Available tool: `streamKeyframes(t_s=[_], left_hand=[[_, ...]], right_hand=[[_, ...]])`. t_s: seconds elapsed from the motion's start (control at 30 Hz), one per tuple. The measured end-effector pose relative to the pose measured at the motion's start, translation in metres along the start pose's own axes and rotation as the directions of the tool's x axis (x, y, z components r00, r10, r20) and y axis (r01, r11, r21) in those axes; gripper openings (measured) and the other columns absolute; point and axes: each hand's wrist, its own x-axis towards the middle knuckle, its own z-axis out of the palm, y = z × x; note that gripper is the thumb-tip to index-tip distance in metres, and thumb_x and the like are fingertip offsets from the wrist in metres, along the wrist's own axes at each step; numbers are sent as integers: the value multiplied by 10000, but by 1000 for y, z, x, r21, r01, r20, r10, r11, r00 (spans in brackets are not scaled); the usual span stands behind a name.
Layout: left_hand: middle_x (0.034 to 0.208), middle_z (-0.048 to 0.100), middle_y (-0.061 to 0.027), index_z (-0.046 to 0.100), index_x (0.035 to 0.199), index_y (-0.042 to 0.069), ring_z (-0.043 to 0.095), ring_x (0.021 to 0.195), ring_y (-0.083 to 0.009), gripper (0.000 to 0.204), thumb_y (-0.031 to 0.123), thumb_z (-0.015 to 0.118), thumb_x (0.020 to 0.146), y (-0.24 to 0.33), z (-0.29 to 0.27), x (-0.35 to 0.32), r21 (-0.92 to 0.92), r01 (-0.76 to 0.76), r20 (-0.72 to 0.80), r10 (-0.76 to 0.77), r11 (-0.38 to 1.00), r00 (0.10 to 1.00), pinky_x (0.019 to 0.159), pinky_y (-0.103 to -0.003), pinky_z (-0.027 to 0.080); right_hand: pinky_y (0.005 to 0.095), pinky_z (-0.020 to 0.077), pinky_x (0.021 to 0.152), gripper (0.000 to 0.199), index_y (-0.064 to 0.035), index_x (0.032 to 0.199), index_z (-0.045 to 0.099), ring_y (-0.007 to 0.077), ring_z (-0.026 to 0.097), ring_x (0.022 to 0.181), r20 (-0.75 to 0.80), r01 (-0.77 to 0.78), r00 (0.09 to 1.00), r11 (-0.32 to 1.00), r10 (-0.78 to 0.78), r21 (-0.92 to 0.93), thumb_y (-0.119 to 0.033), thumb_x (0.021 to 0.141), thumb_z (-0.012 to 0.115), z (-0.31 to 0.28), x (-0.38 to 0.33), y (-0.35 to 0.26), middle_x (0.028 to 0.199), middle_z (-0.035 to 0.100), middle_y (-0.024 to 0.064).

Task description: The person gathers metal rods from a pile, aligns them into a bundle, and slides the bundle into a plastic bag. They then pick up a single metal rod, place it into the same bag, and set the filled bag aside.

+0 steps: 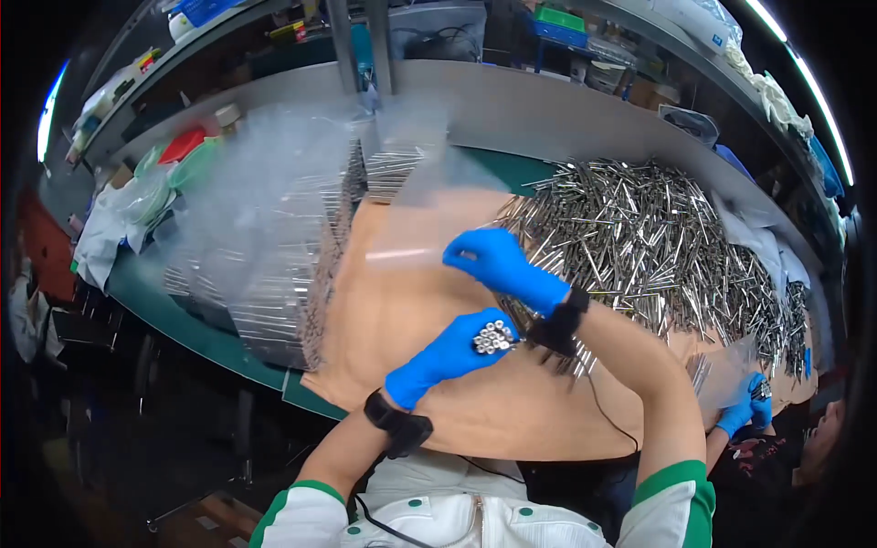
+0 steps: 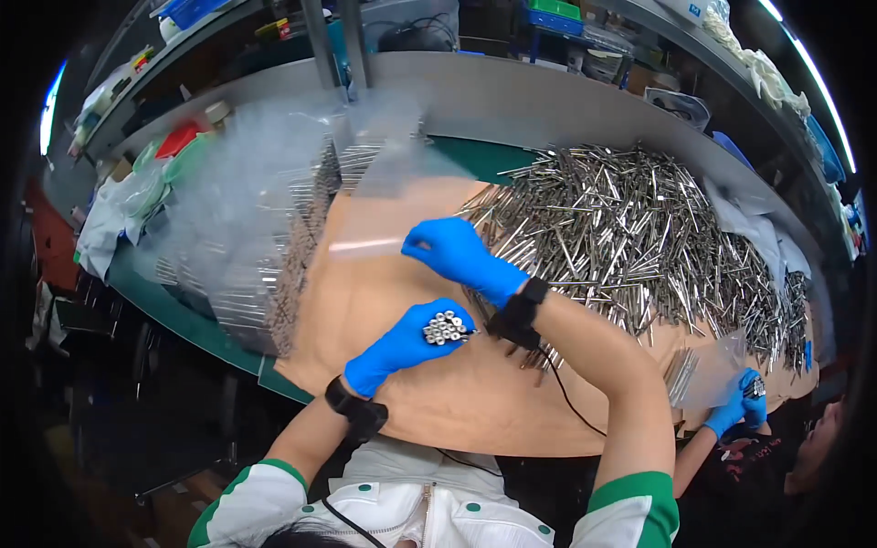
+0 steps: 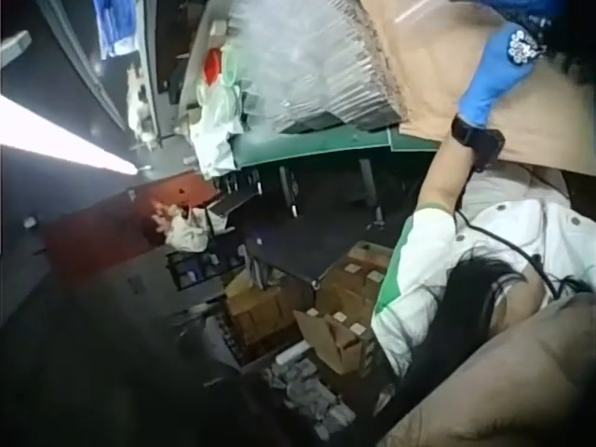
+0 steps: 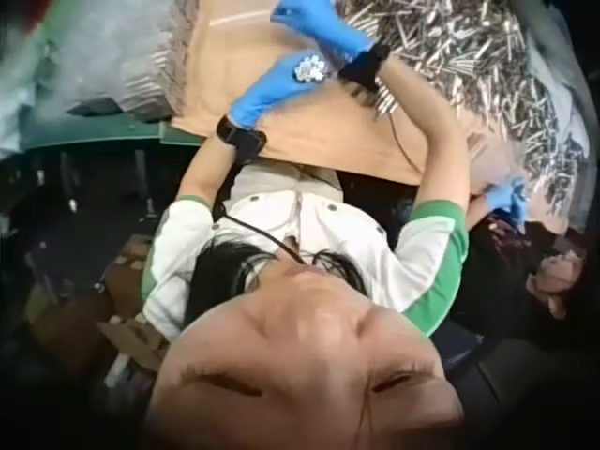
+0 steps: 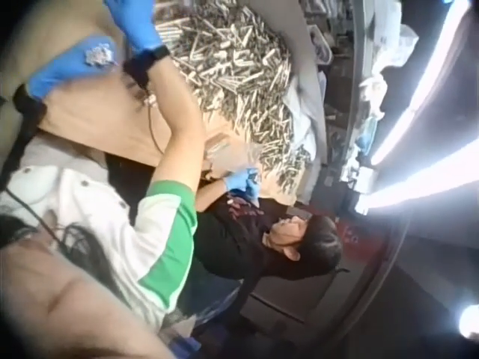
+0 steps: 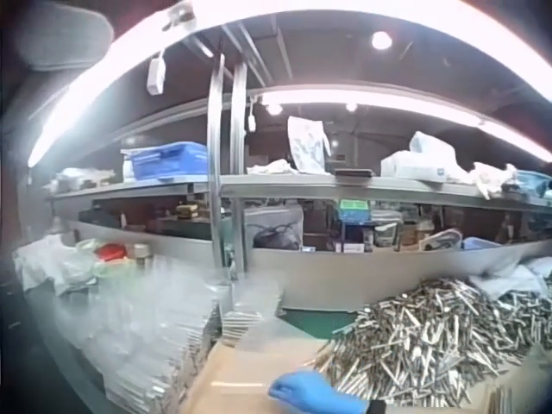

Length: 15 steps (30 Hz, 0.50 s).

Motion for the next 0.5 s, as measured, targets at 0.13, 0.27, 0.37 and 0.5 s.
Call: streamKeyframes(t_s=[0.13,0.27,0.37,0.5], left_hand=[[875,610,-42,551,974,31,549,803,-101,230,47,650,767,1,5,-8,117,-63,62,56,991,996,728,-263,462],[889,614,-35,556,960,35,567,818,-107,213,43,651,769,-5,1,-7,-22,-60,-69,58,998,996,738,-259,468],[888,616,-33,560,955,45,581,810,-111,210,45,656,768,-9,-5,-4,-175,-46,-160,17,983,987,726,-251,473],[867,615,-31,558,962,59,589,762,-103,233,61,672,759,-7,-15,-3,-272,-24,-227,-40,962,973,669,-237,480]], right_hand=[[336,475,739,240,-93,904,665,245,617,814,319,-49,948,987,-3,154,-294,775,645,21,5,-9,872,650,93],[325,409,922,406,-72,1176,550,193,529,1068,349,-301,919,899,184,319,-234,813,631,-37,-6,-3,1169,565,89],[336,371,975,536,-67,1273,459,206,469,1149,357,-362,911,814,206,454,-233,799,647,-72,-40,-16,1249,509,95],[339,339,1010,681,-67,1344,355,204,405,1213,366,-355,915,771,170,529,-177,760,689,-56,-85,-48,1312,446,95]])
